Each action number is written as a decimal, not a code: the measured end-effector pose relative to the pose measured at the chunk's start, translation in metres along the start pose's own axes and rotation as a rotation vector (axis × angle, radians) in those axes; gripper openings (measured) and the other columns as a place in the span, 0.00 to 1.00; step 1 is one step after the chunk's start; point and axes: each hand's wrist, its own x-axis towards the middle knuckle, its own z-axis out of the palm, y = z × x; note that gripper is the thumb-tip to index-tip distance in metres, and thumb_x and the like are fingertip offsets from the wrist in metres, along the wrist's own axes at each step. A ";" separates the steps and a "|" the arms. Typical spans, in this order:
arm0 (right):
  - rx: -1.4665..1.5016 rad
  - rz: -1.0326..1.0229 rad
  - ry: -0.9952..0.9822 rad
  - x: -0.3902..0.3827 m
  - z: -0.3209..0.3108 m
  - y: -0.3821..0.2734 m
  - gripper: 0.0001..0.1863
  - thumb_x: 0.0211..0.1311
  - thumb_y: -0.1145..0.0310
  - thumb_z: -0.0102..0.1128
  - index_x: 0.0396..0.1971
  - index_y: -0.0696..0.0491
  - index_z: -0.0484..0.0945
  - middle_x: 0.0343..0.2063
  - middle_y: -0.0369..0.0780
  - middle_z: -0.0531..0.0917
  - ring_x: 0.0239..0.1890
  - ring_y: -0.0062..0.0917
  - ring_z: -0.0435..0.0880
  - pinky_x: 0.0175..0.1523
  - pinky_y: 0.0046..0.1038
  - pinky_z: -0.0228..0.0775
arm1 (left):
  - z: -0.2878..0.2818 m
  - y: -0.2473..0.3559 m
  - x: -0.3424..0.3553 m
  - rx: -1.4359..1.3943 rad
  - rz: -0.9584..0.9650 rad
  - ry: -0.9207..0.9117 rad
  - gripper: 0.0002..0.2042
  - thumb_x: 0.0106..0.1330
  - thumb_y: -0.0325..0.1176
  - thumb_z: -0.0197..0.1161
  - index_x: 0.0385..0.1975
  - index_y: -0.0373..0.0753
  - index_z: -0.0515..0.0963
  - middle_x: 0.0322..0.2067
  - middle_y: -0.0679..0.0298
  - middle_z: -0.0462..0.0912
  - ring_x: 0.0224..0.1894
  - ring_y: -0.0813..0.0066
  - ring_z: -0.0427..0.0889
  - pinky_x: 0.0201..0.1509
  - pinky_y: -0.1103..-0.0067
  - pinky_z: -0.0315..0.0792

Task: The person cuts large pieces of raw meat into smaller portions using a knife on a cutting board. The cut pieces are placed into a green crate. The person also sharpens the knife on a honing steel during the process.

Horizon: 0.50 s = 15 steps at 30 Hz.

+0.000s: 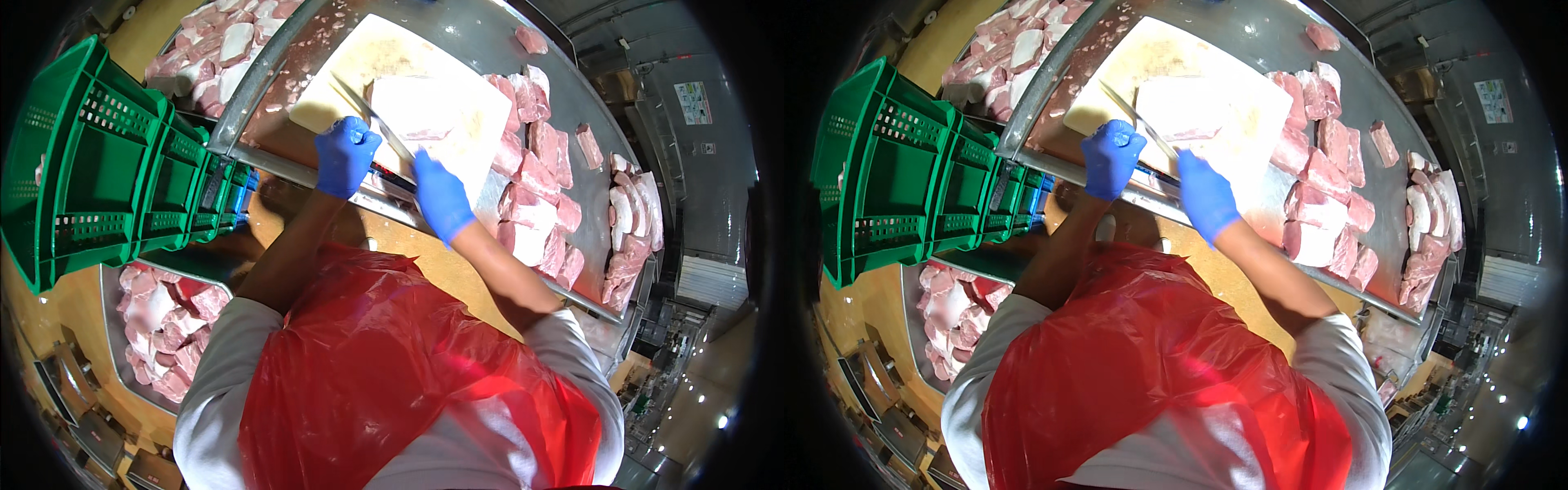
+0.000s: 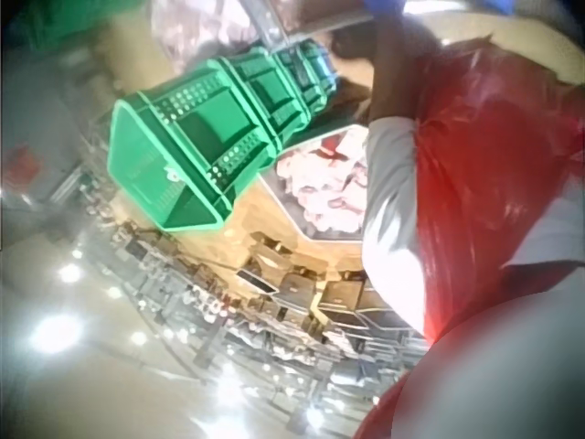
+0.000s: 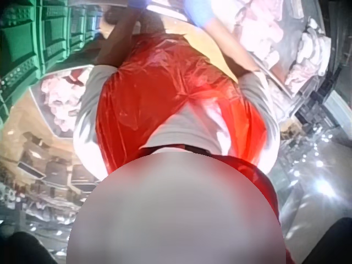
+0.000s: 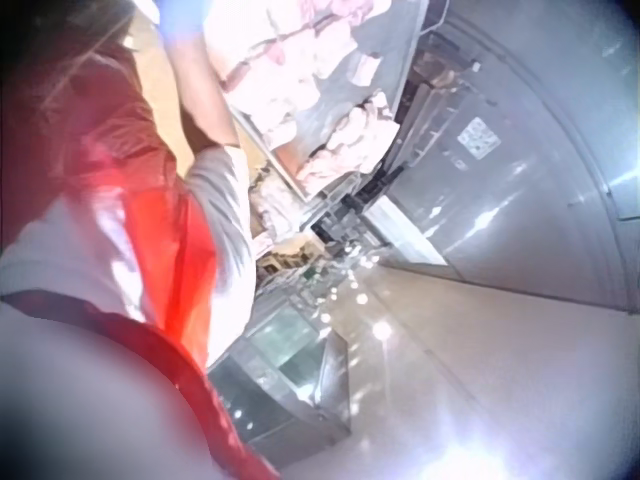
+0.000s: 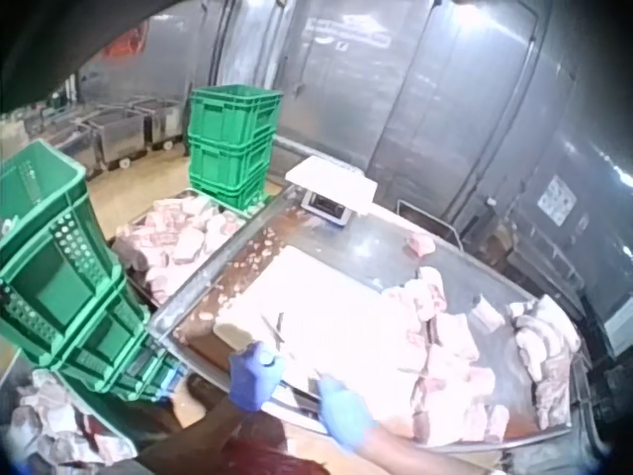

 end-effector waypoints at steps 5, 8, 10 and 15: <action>-0.249 0.156 -0.344 -0.105 -0.082 0.034 0.11 0.68 0.74 0.50 0.48 0.55 0.66 0.35 0.59 0.80 0.33 0.55 0.82 0.36 0.51 0.75 | -0.028 -0.009 -0.007 -0.061 -0.334 -0.010 0.05 0.55 0.27 0.68 0.23 0.37 0.78 0.19 0.59 0.78 0.21 0.59 0.79 0.31 0.68 0.76; -0.236 0.145 -0.316 -0.121 -0.099 0.030 0.10 0.67 0.77 0.51 0.46 0.57 0.66 0.34 0.58 0.79 0.32 0.56 0.81 0.35 0.50 0.73 | -0.052 -0.003 0.002 -0.088 -0.459 -0.117 0.06 0.58 0.28 0.67 0.33 0.36 0.80 0.34 0.57 0.83 0.39 0.59 0.83 0.44 0.68 0.78; -0.157 0.096 -0.217 -0.116 -0.097 0.021 0.11 0.64 0.78 0.51 0.46 0.57 0.66 0.33 0.58 0.78 0.31 0.55 0.81 0.34 0.50 0.73 | -0.050 0.006 0.007 -0.054 -0.160 -0.097 0.09 0.58 0.28 0.66 0.37 0.36 0.79 0.41 0.55 0.82 0.47 0.58 0.81 0.49 0.68 0.77; 0.076 -0.006 0.078 -0.017 -0.035 -0.031 0.10 0.64 0.77 0.51 0.43 0.59 0.66 0.33 0.57 0.78 0.33 0.57 0.81 0.36 0.50 0.74 | -0.045 0.013 0.010 0.085 0.110 -0.349 0.13 0.55 0.24 0.66 0.41 0.37 0.80 0.40 0.58 0.81 0.45 0.55 0.79 0.50 0.66 0.75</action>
